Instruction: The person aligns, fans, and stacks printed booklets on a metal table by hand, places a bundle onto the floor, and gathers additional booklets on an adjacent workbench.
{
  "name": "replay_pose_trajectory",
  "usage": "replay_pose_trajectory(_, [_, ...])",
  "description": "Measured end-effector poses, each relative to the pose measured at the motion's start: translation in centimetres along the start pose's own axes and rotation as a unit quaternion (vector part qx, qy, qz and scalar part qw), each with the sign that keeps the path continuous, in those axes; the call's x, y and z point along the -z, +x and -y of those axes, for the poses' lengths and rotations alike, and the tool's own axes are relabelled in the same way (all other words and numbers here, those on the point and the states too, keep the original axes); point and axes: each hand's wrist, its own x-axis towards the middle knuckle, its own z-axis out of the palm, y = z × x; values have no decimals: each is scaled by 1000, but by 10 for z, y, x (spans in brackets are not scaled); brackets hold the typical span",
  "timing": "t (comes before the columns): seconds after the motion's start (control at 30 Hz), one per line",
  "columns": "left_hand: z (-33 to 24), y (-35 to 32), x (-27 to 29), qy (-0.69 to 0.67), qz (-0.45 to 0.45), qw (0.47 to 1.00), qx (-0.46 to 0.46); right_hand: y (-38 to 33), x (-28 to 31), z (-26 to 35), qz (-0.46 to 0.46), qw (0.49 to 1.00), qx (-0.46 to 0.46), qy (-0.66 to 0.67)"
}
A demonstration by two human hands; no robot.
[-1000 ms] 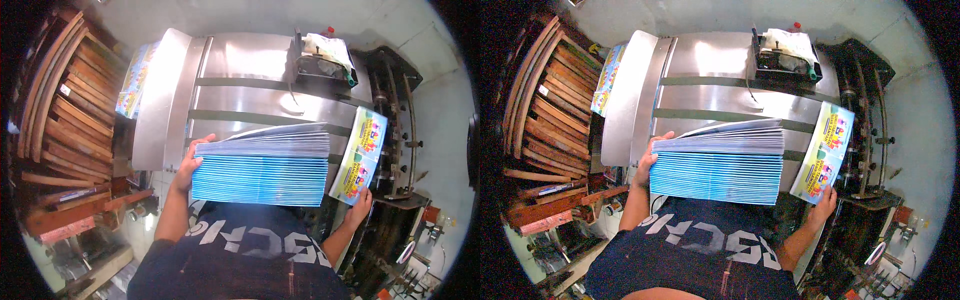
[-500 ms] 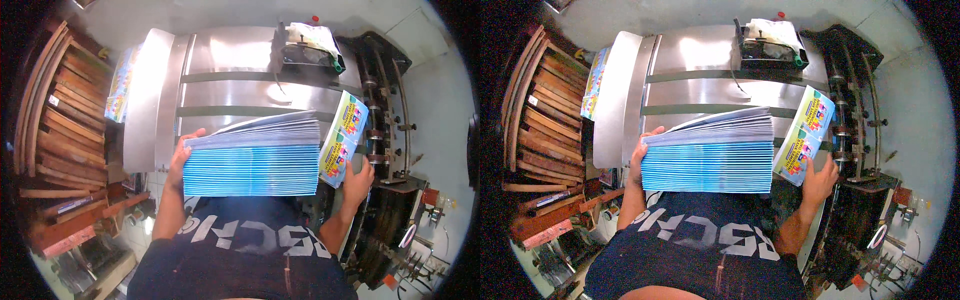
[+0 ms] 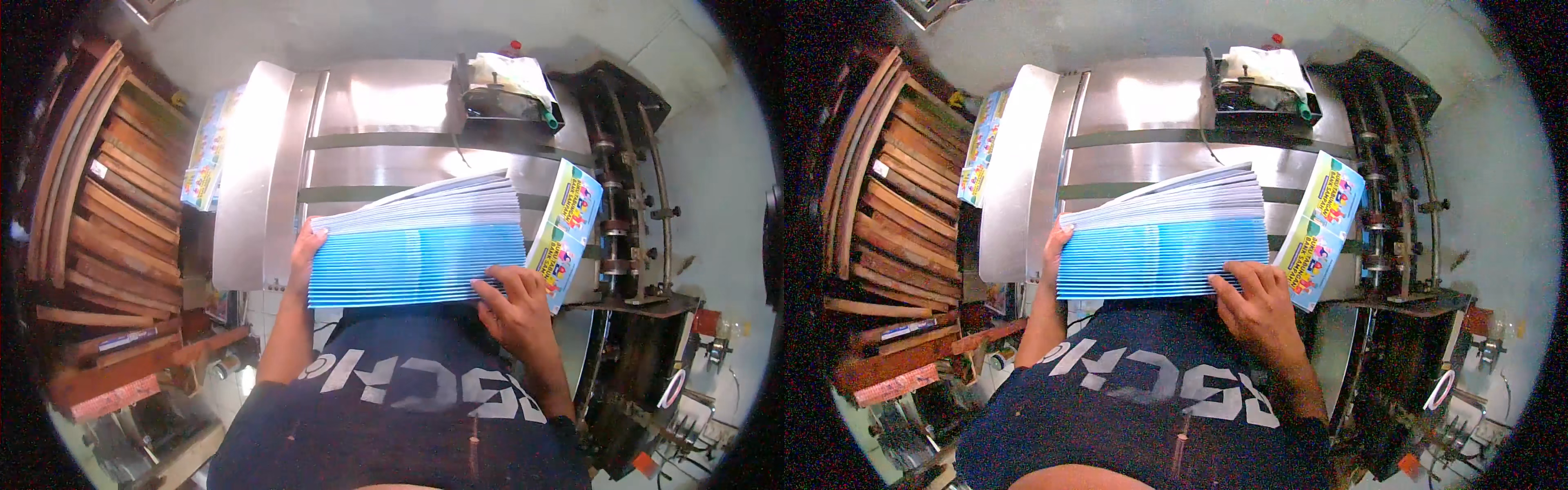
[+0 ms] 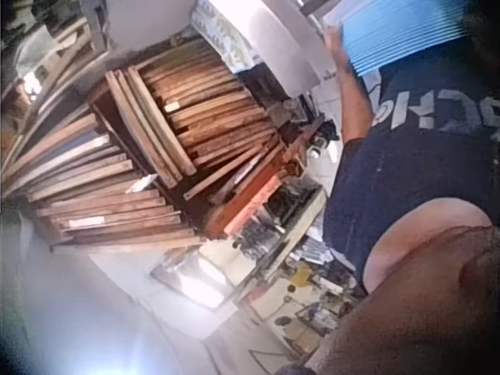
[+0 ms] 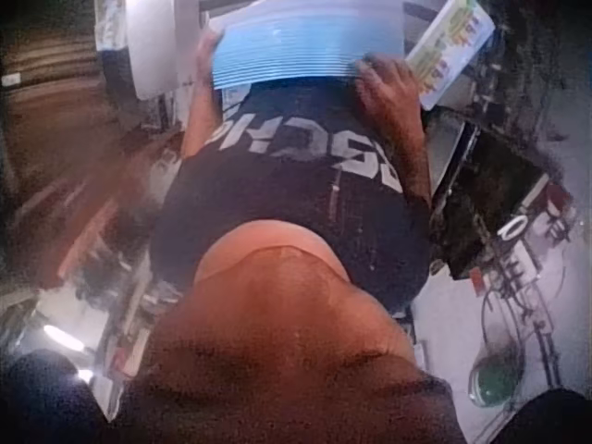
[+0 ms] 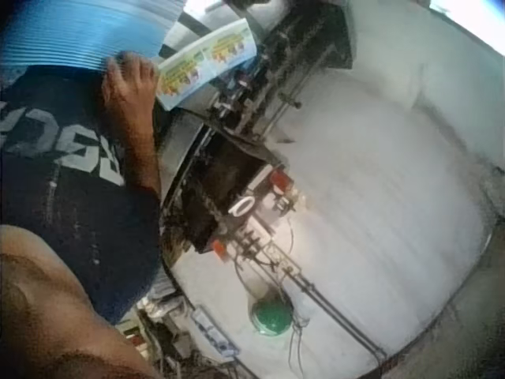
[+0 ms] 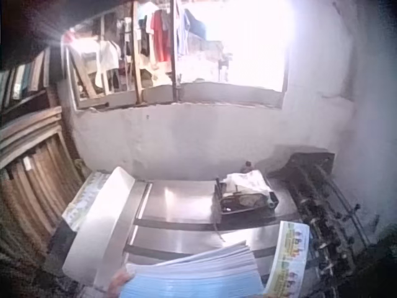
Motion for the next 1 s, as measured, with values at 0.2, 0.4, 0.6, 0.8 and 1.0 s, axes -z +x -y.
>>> replay_pose_trajectory(0.2, [-1, 2, -6, 10, -25, 1000, -14, 0, -19, -5, -43, 998, 33, -27])
replay_pose_trajectory(0.4, [-7, 1, -12, -2, -20, 1000, -1, 6, -15, 3, -25, 998, 44, -30])
replay_pose_trajectory(0.6, [-3, 2, -9, -8, -29, 1000, -6, 23, -13, 15, 1, 997, 81, 14])
replay_pose_trajectory(0.8, [-3, 1, -9, 6, -33, 999, -12, 57, -11, 27, 45, 995, 85, 9])
replay_pose_trajectory(1.0, [-5, -2, -4, 13, -33, 999, -1, 68, -10, 32, 112, 990, 90, 1])
